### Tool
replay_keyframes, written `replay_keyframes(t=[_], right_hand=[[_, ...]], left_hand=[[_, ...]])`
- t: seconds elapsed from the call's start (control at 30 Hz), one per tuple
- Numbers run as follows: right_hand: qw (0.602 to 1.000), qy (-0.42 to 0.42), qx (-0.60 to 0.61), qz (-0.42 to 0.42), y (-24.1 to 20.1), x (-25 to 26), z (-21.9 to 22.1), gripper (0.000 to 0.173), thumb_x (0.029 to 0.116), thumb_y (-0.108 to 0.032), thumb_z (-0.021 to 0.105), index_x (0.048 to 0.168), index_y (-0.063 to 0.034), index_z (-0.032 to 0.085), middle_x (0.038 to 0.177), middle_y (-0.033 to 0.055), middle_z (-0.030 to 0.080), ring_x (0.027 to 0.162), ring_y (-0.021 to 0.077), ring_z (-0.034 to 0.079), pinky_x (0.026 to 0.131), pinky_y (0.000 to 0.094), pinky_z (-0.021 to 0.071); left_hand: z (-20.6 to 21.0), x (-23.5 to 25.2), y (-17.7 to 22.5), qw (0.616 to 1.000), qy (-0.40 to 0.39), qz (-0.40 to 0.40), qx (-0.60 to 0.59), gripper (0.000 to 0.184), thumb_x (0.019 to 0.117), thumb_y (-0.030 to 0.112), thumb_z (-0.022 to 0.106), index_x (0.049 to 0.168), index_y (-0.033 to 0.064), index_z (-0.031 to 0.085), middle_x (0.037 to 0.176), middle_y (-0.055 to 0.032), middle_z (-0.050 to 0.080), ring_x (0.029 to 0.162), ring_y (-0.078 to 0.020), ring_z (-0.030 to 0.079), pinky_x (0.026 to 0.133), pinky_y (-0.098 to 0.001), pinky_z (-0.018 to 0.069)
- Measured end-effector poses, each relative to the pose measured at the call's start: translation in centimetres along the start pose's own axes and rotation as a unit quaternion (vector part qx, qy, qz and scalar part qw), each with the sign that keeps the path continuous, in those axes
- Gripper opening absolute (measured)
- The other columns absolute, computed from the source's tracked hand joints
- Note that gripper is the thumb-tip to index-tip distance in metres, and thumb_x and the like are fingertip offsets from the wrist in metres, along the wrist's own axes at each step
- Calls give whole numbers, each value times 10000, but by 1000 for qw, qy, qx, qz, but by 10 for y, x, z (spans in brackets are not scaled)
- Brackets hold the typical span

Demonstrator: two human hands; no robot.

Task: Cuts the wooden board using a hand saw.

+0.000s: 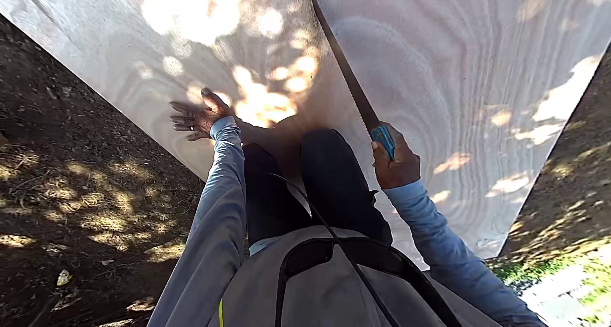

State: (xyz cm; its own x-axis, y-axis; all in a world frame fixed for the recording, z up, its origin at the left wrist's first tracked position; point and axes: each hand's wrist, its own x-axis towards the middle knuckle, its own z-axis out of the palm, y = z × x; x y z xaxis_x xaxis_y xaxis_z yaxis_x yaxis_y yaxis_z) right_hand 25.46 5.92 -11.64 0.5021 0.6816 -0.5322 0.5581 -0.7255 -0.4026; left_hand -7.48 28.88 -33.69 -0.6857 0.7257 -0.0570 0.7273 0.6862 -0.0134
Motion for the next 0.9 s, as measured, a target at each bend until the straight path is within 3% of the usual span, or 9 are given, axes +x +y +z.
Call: replay_keyframes(t=[0.1, 0.23, 0.3, 0.37, 0.5, 0.6, 0.7, 0.8, 0.9], right_hand=[[1000, 7, 0, -30, -48, 90, 28, 473, 1059, -262, 520, 1524, -177, 501, 1100, 201, 743, 843, 391, 740, 743, 604, 577], [999, -15, 11, -38, -107, 184, 44, 504, 1068, -247, 490, 1569, -265, 440, 1295, 142, 700, 1079, 370, 713, 911, 592, 540], [999, -39, 9, -27, -102, 163, 34, 525, 1070, -253, 496, 1587, -292, 409, 1313, 134, 692, 1092, 361, 707, 926, 591, 533], [999, -16, 23, -34, -80, 131, 29, 514, 1075, -279, 496, 1582, -302, 416, 1196, 160, 726, 941, 369, 734, 818, 604, 568], [1000, 5, 30, -9, 21, 14, 24, 492, 1074, -388, 514, 1551, -281, 462, 909, 157, 737, 678, 316, 711, 632, 576, 589], [1000, 6, 19, -2, 32, -20, 6, 483, 1065, -368, 524, 1527, -226, 509, 887, 156, 740, 649, 292, 706, 618, 543, 593], [1000, 10, 13, -26, -14, 43, 19, 470, 1059, -273, 541, 1512, -153, 515, 1057, 210, 745, 790, 388, 737, 702, 612, 582], [998, 16, 21, -48, -66, 145, 53, 492, 1057, -267, 513, 1543, -204, 479, 1214, 164, 727, 960, 362, 741, 836, 576, 575], [998, 0, 37, -54, -91, 174, 49, 505, 1068, -262, 504, 1568, -248, 442, 1262, 152, 711, 1024, 360, 727, 883, 578, 556]], left_hand=[[2, -2, 1, 1000, -4, 0, -4, 1006, 874, 861, 250, 1661, 251, 106, 1707, -146, 170, 1577, -358, 133, 1172, -726, 111], [2, 2, 6, 1000, 10, -5, -22, 1008, 863, 869, 264, 1658, 263, 135, 1700, -146, 198, 1576, -359, 139, 1167, -743, 88], [-1, -6, -5, 1000, 4, -5, -12, 1005, 860, 870, 261, 1657, 269, 143, 1697, -141, 211, 1574, -358, 152, 1159, -749, 100], [1, 1, 3, 1000, 6, -1, -18, 1011, 858, 878, 253, 1659, 274, 126, 1699, -146, 198, 1573, -363, 149, 1158, -753, 109], [5, -1, -5, 1000, -2, 4, -4, 1021, 856, 877, 262, 1660, 266, 112, 1701, -150, 188, 1573, -365, 142, 1153, -756, 117], [1, -2, -4, 1000, -4, 3, 4, 1007, 872, 858, 275, 1661, 255, 111, 1698, -151, 196, 1570, -362, 154, 1157, -739, 132], [4, 0, 1, 1000, 1, 2, -6, 1009, 865, 865, 255, 1660, 260, 116, 1701, -152, 186, 1574, -364, 140, 1163, -742, 113], [3, -3, -6, 1000, -2, -4, 4, 996, 866, 863, 260, 1659, 278, 116, 1701, -151, 186, 1573, -362, 145, 1157, -746, 120], [4, 0, 1, 1000, 5, -2, -6, 1009, 854, 875, 259, 1658, 279, 127, 1700, -150, 196, 1572, -368, 148, 1160, -746, 115]])
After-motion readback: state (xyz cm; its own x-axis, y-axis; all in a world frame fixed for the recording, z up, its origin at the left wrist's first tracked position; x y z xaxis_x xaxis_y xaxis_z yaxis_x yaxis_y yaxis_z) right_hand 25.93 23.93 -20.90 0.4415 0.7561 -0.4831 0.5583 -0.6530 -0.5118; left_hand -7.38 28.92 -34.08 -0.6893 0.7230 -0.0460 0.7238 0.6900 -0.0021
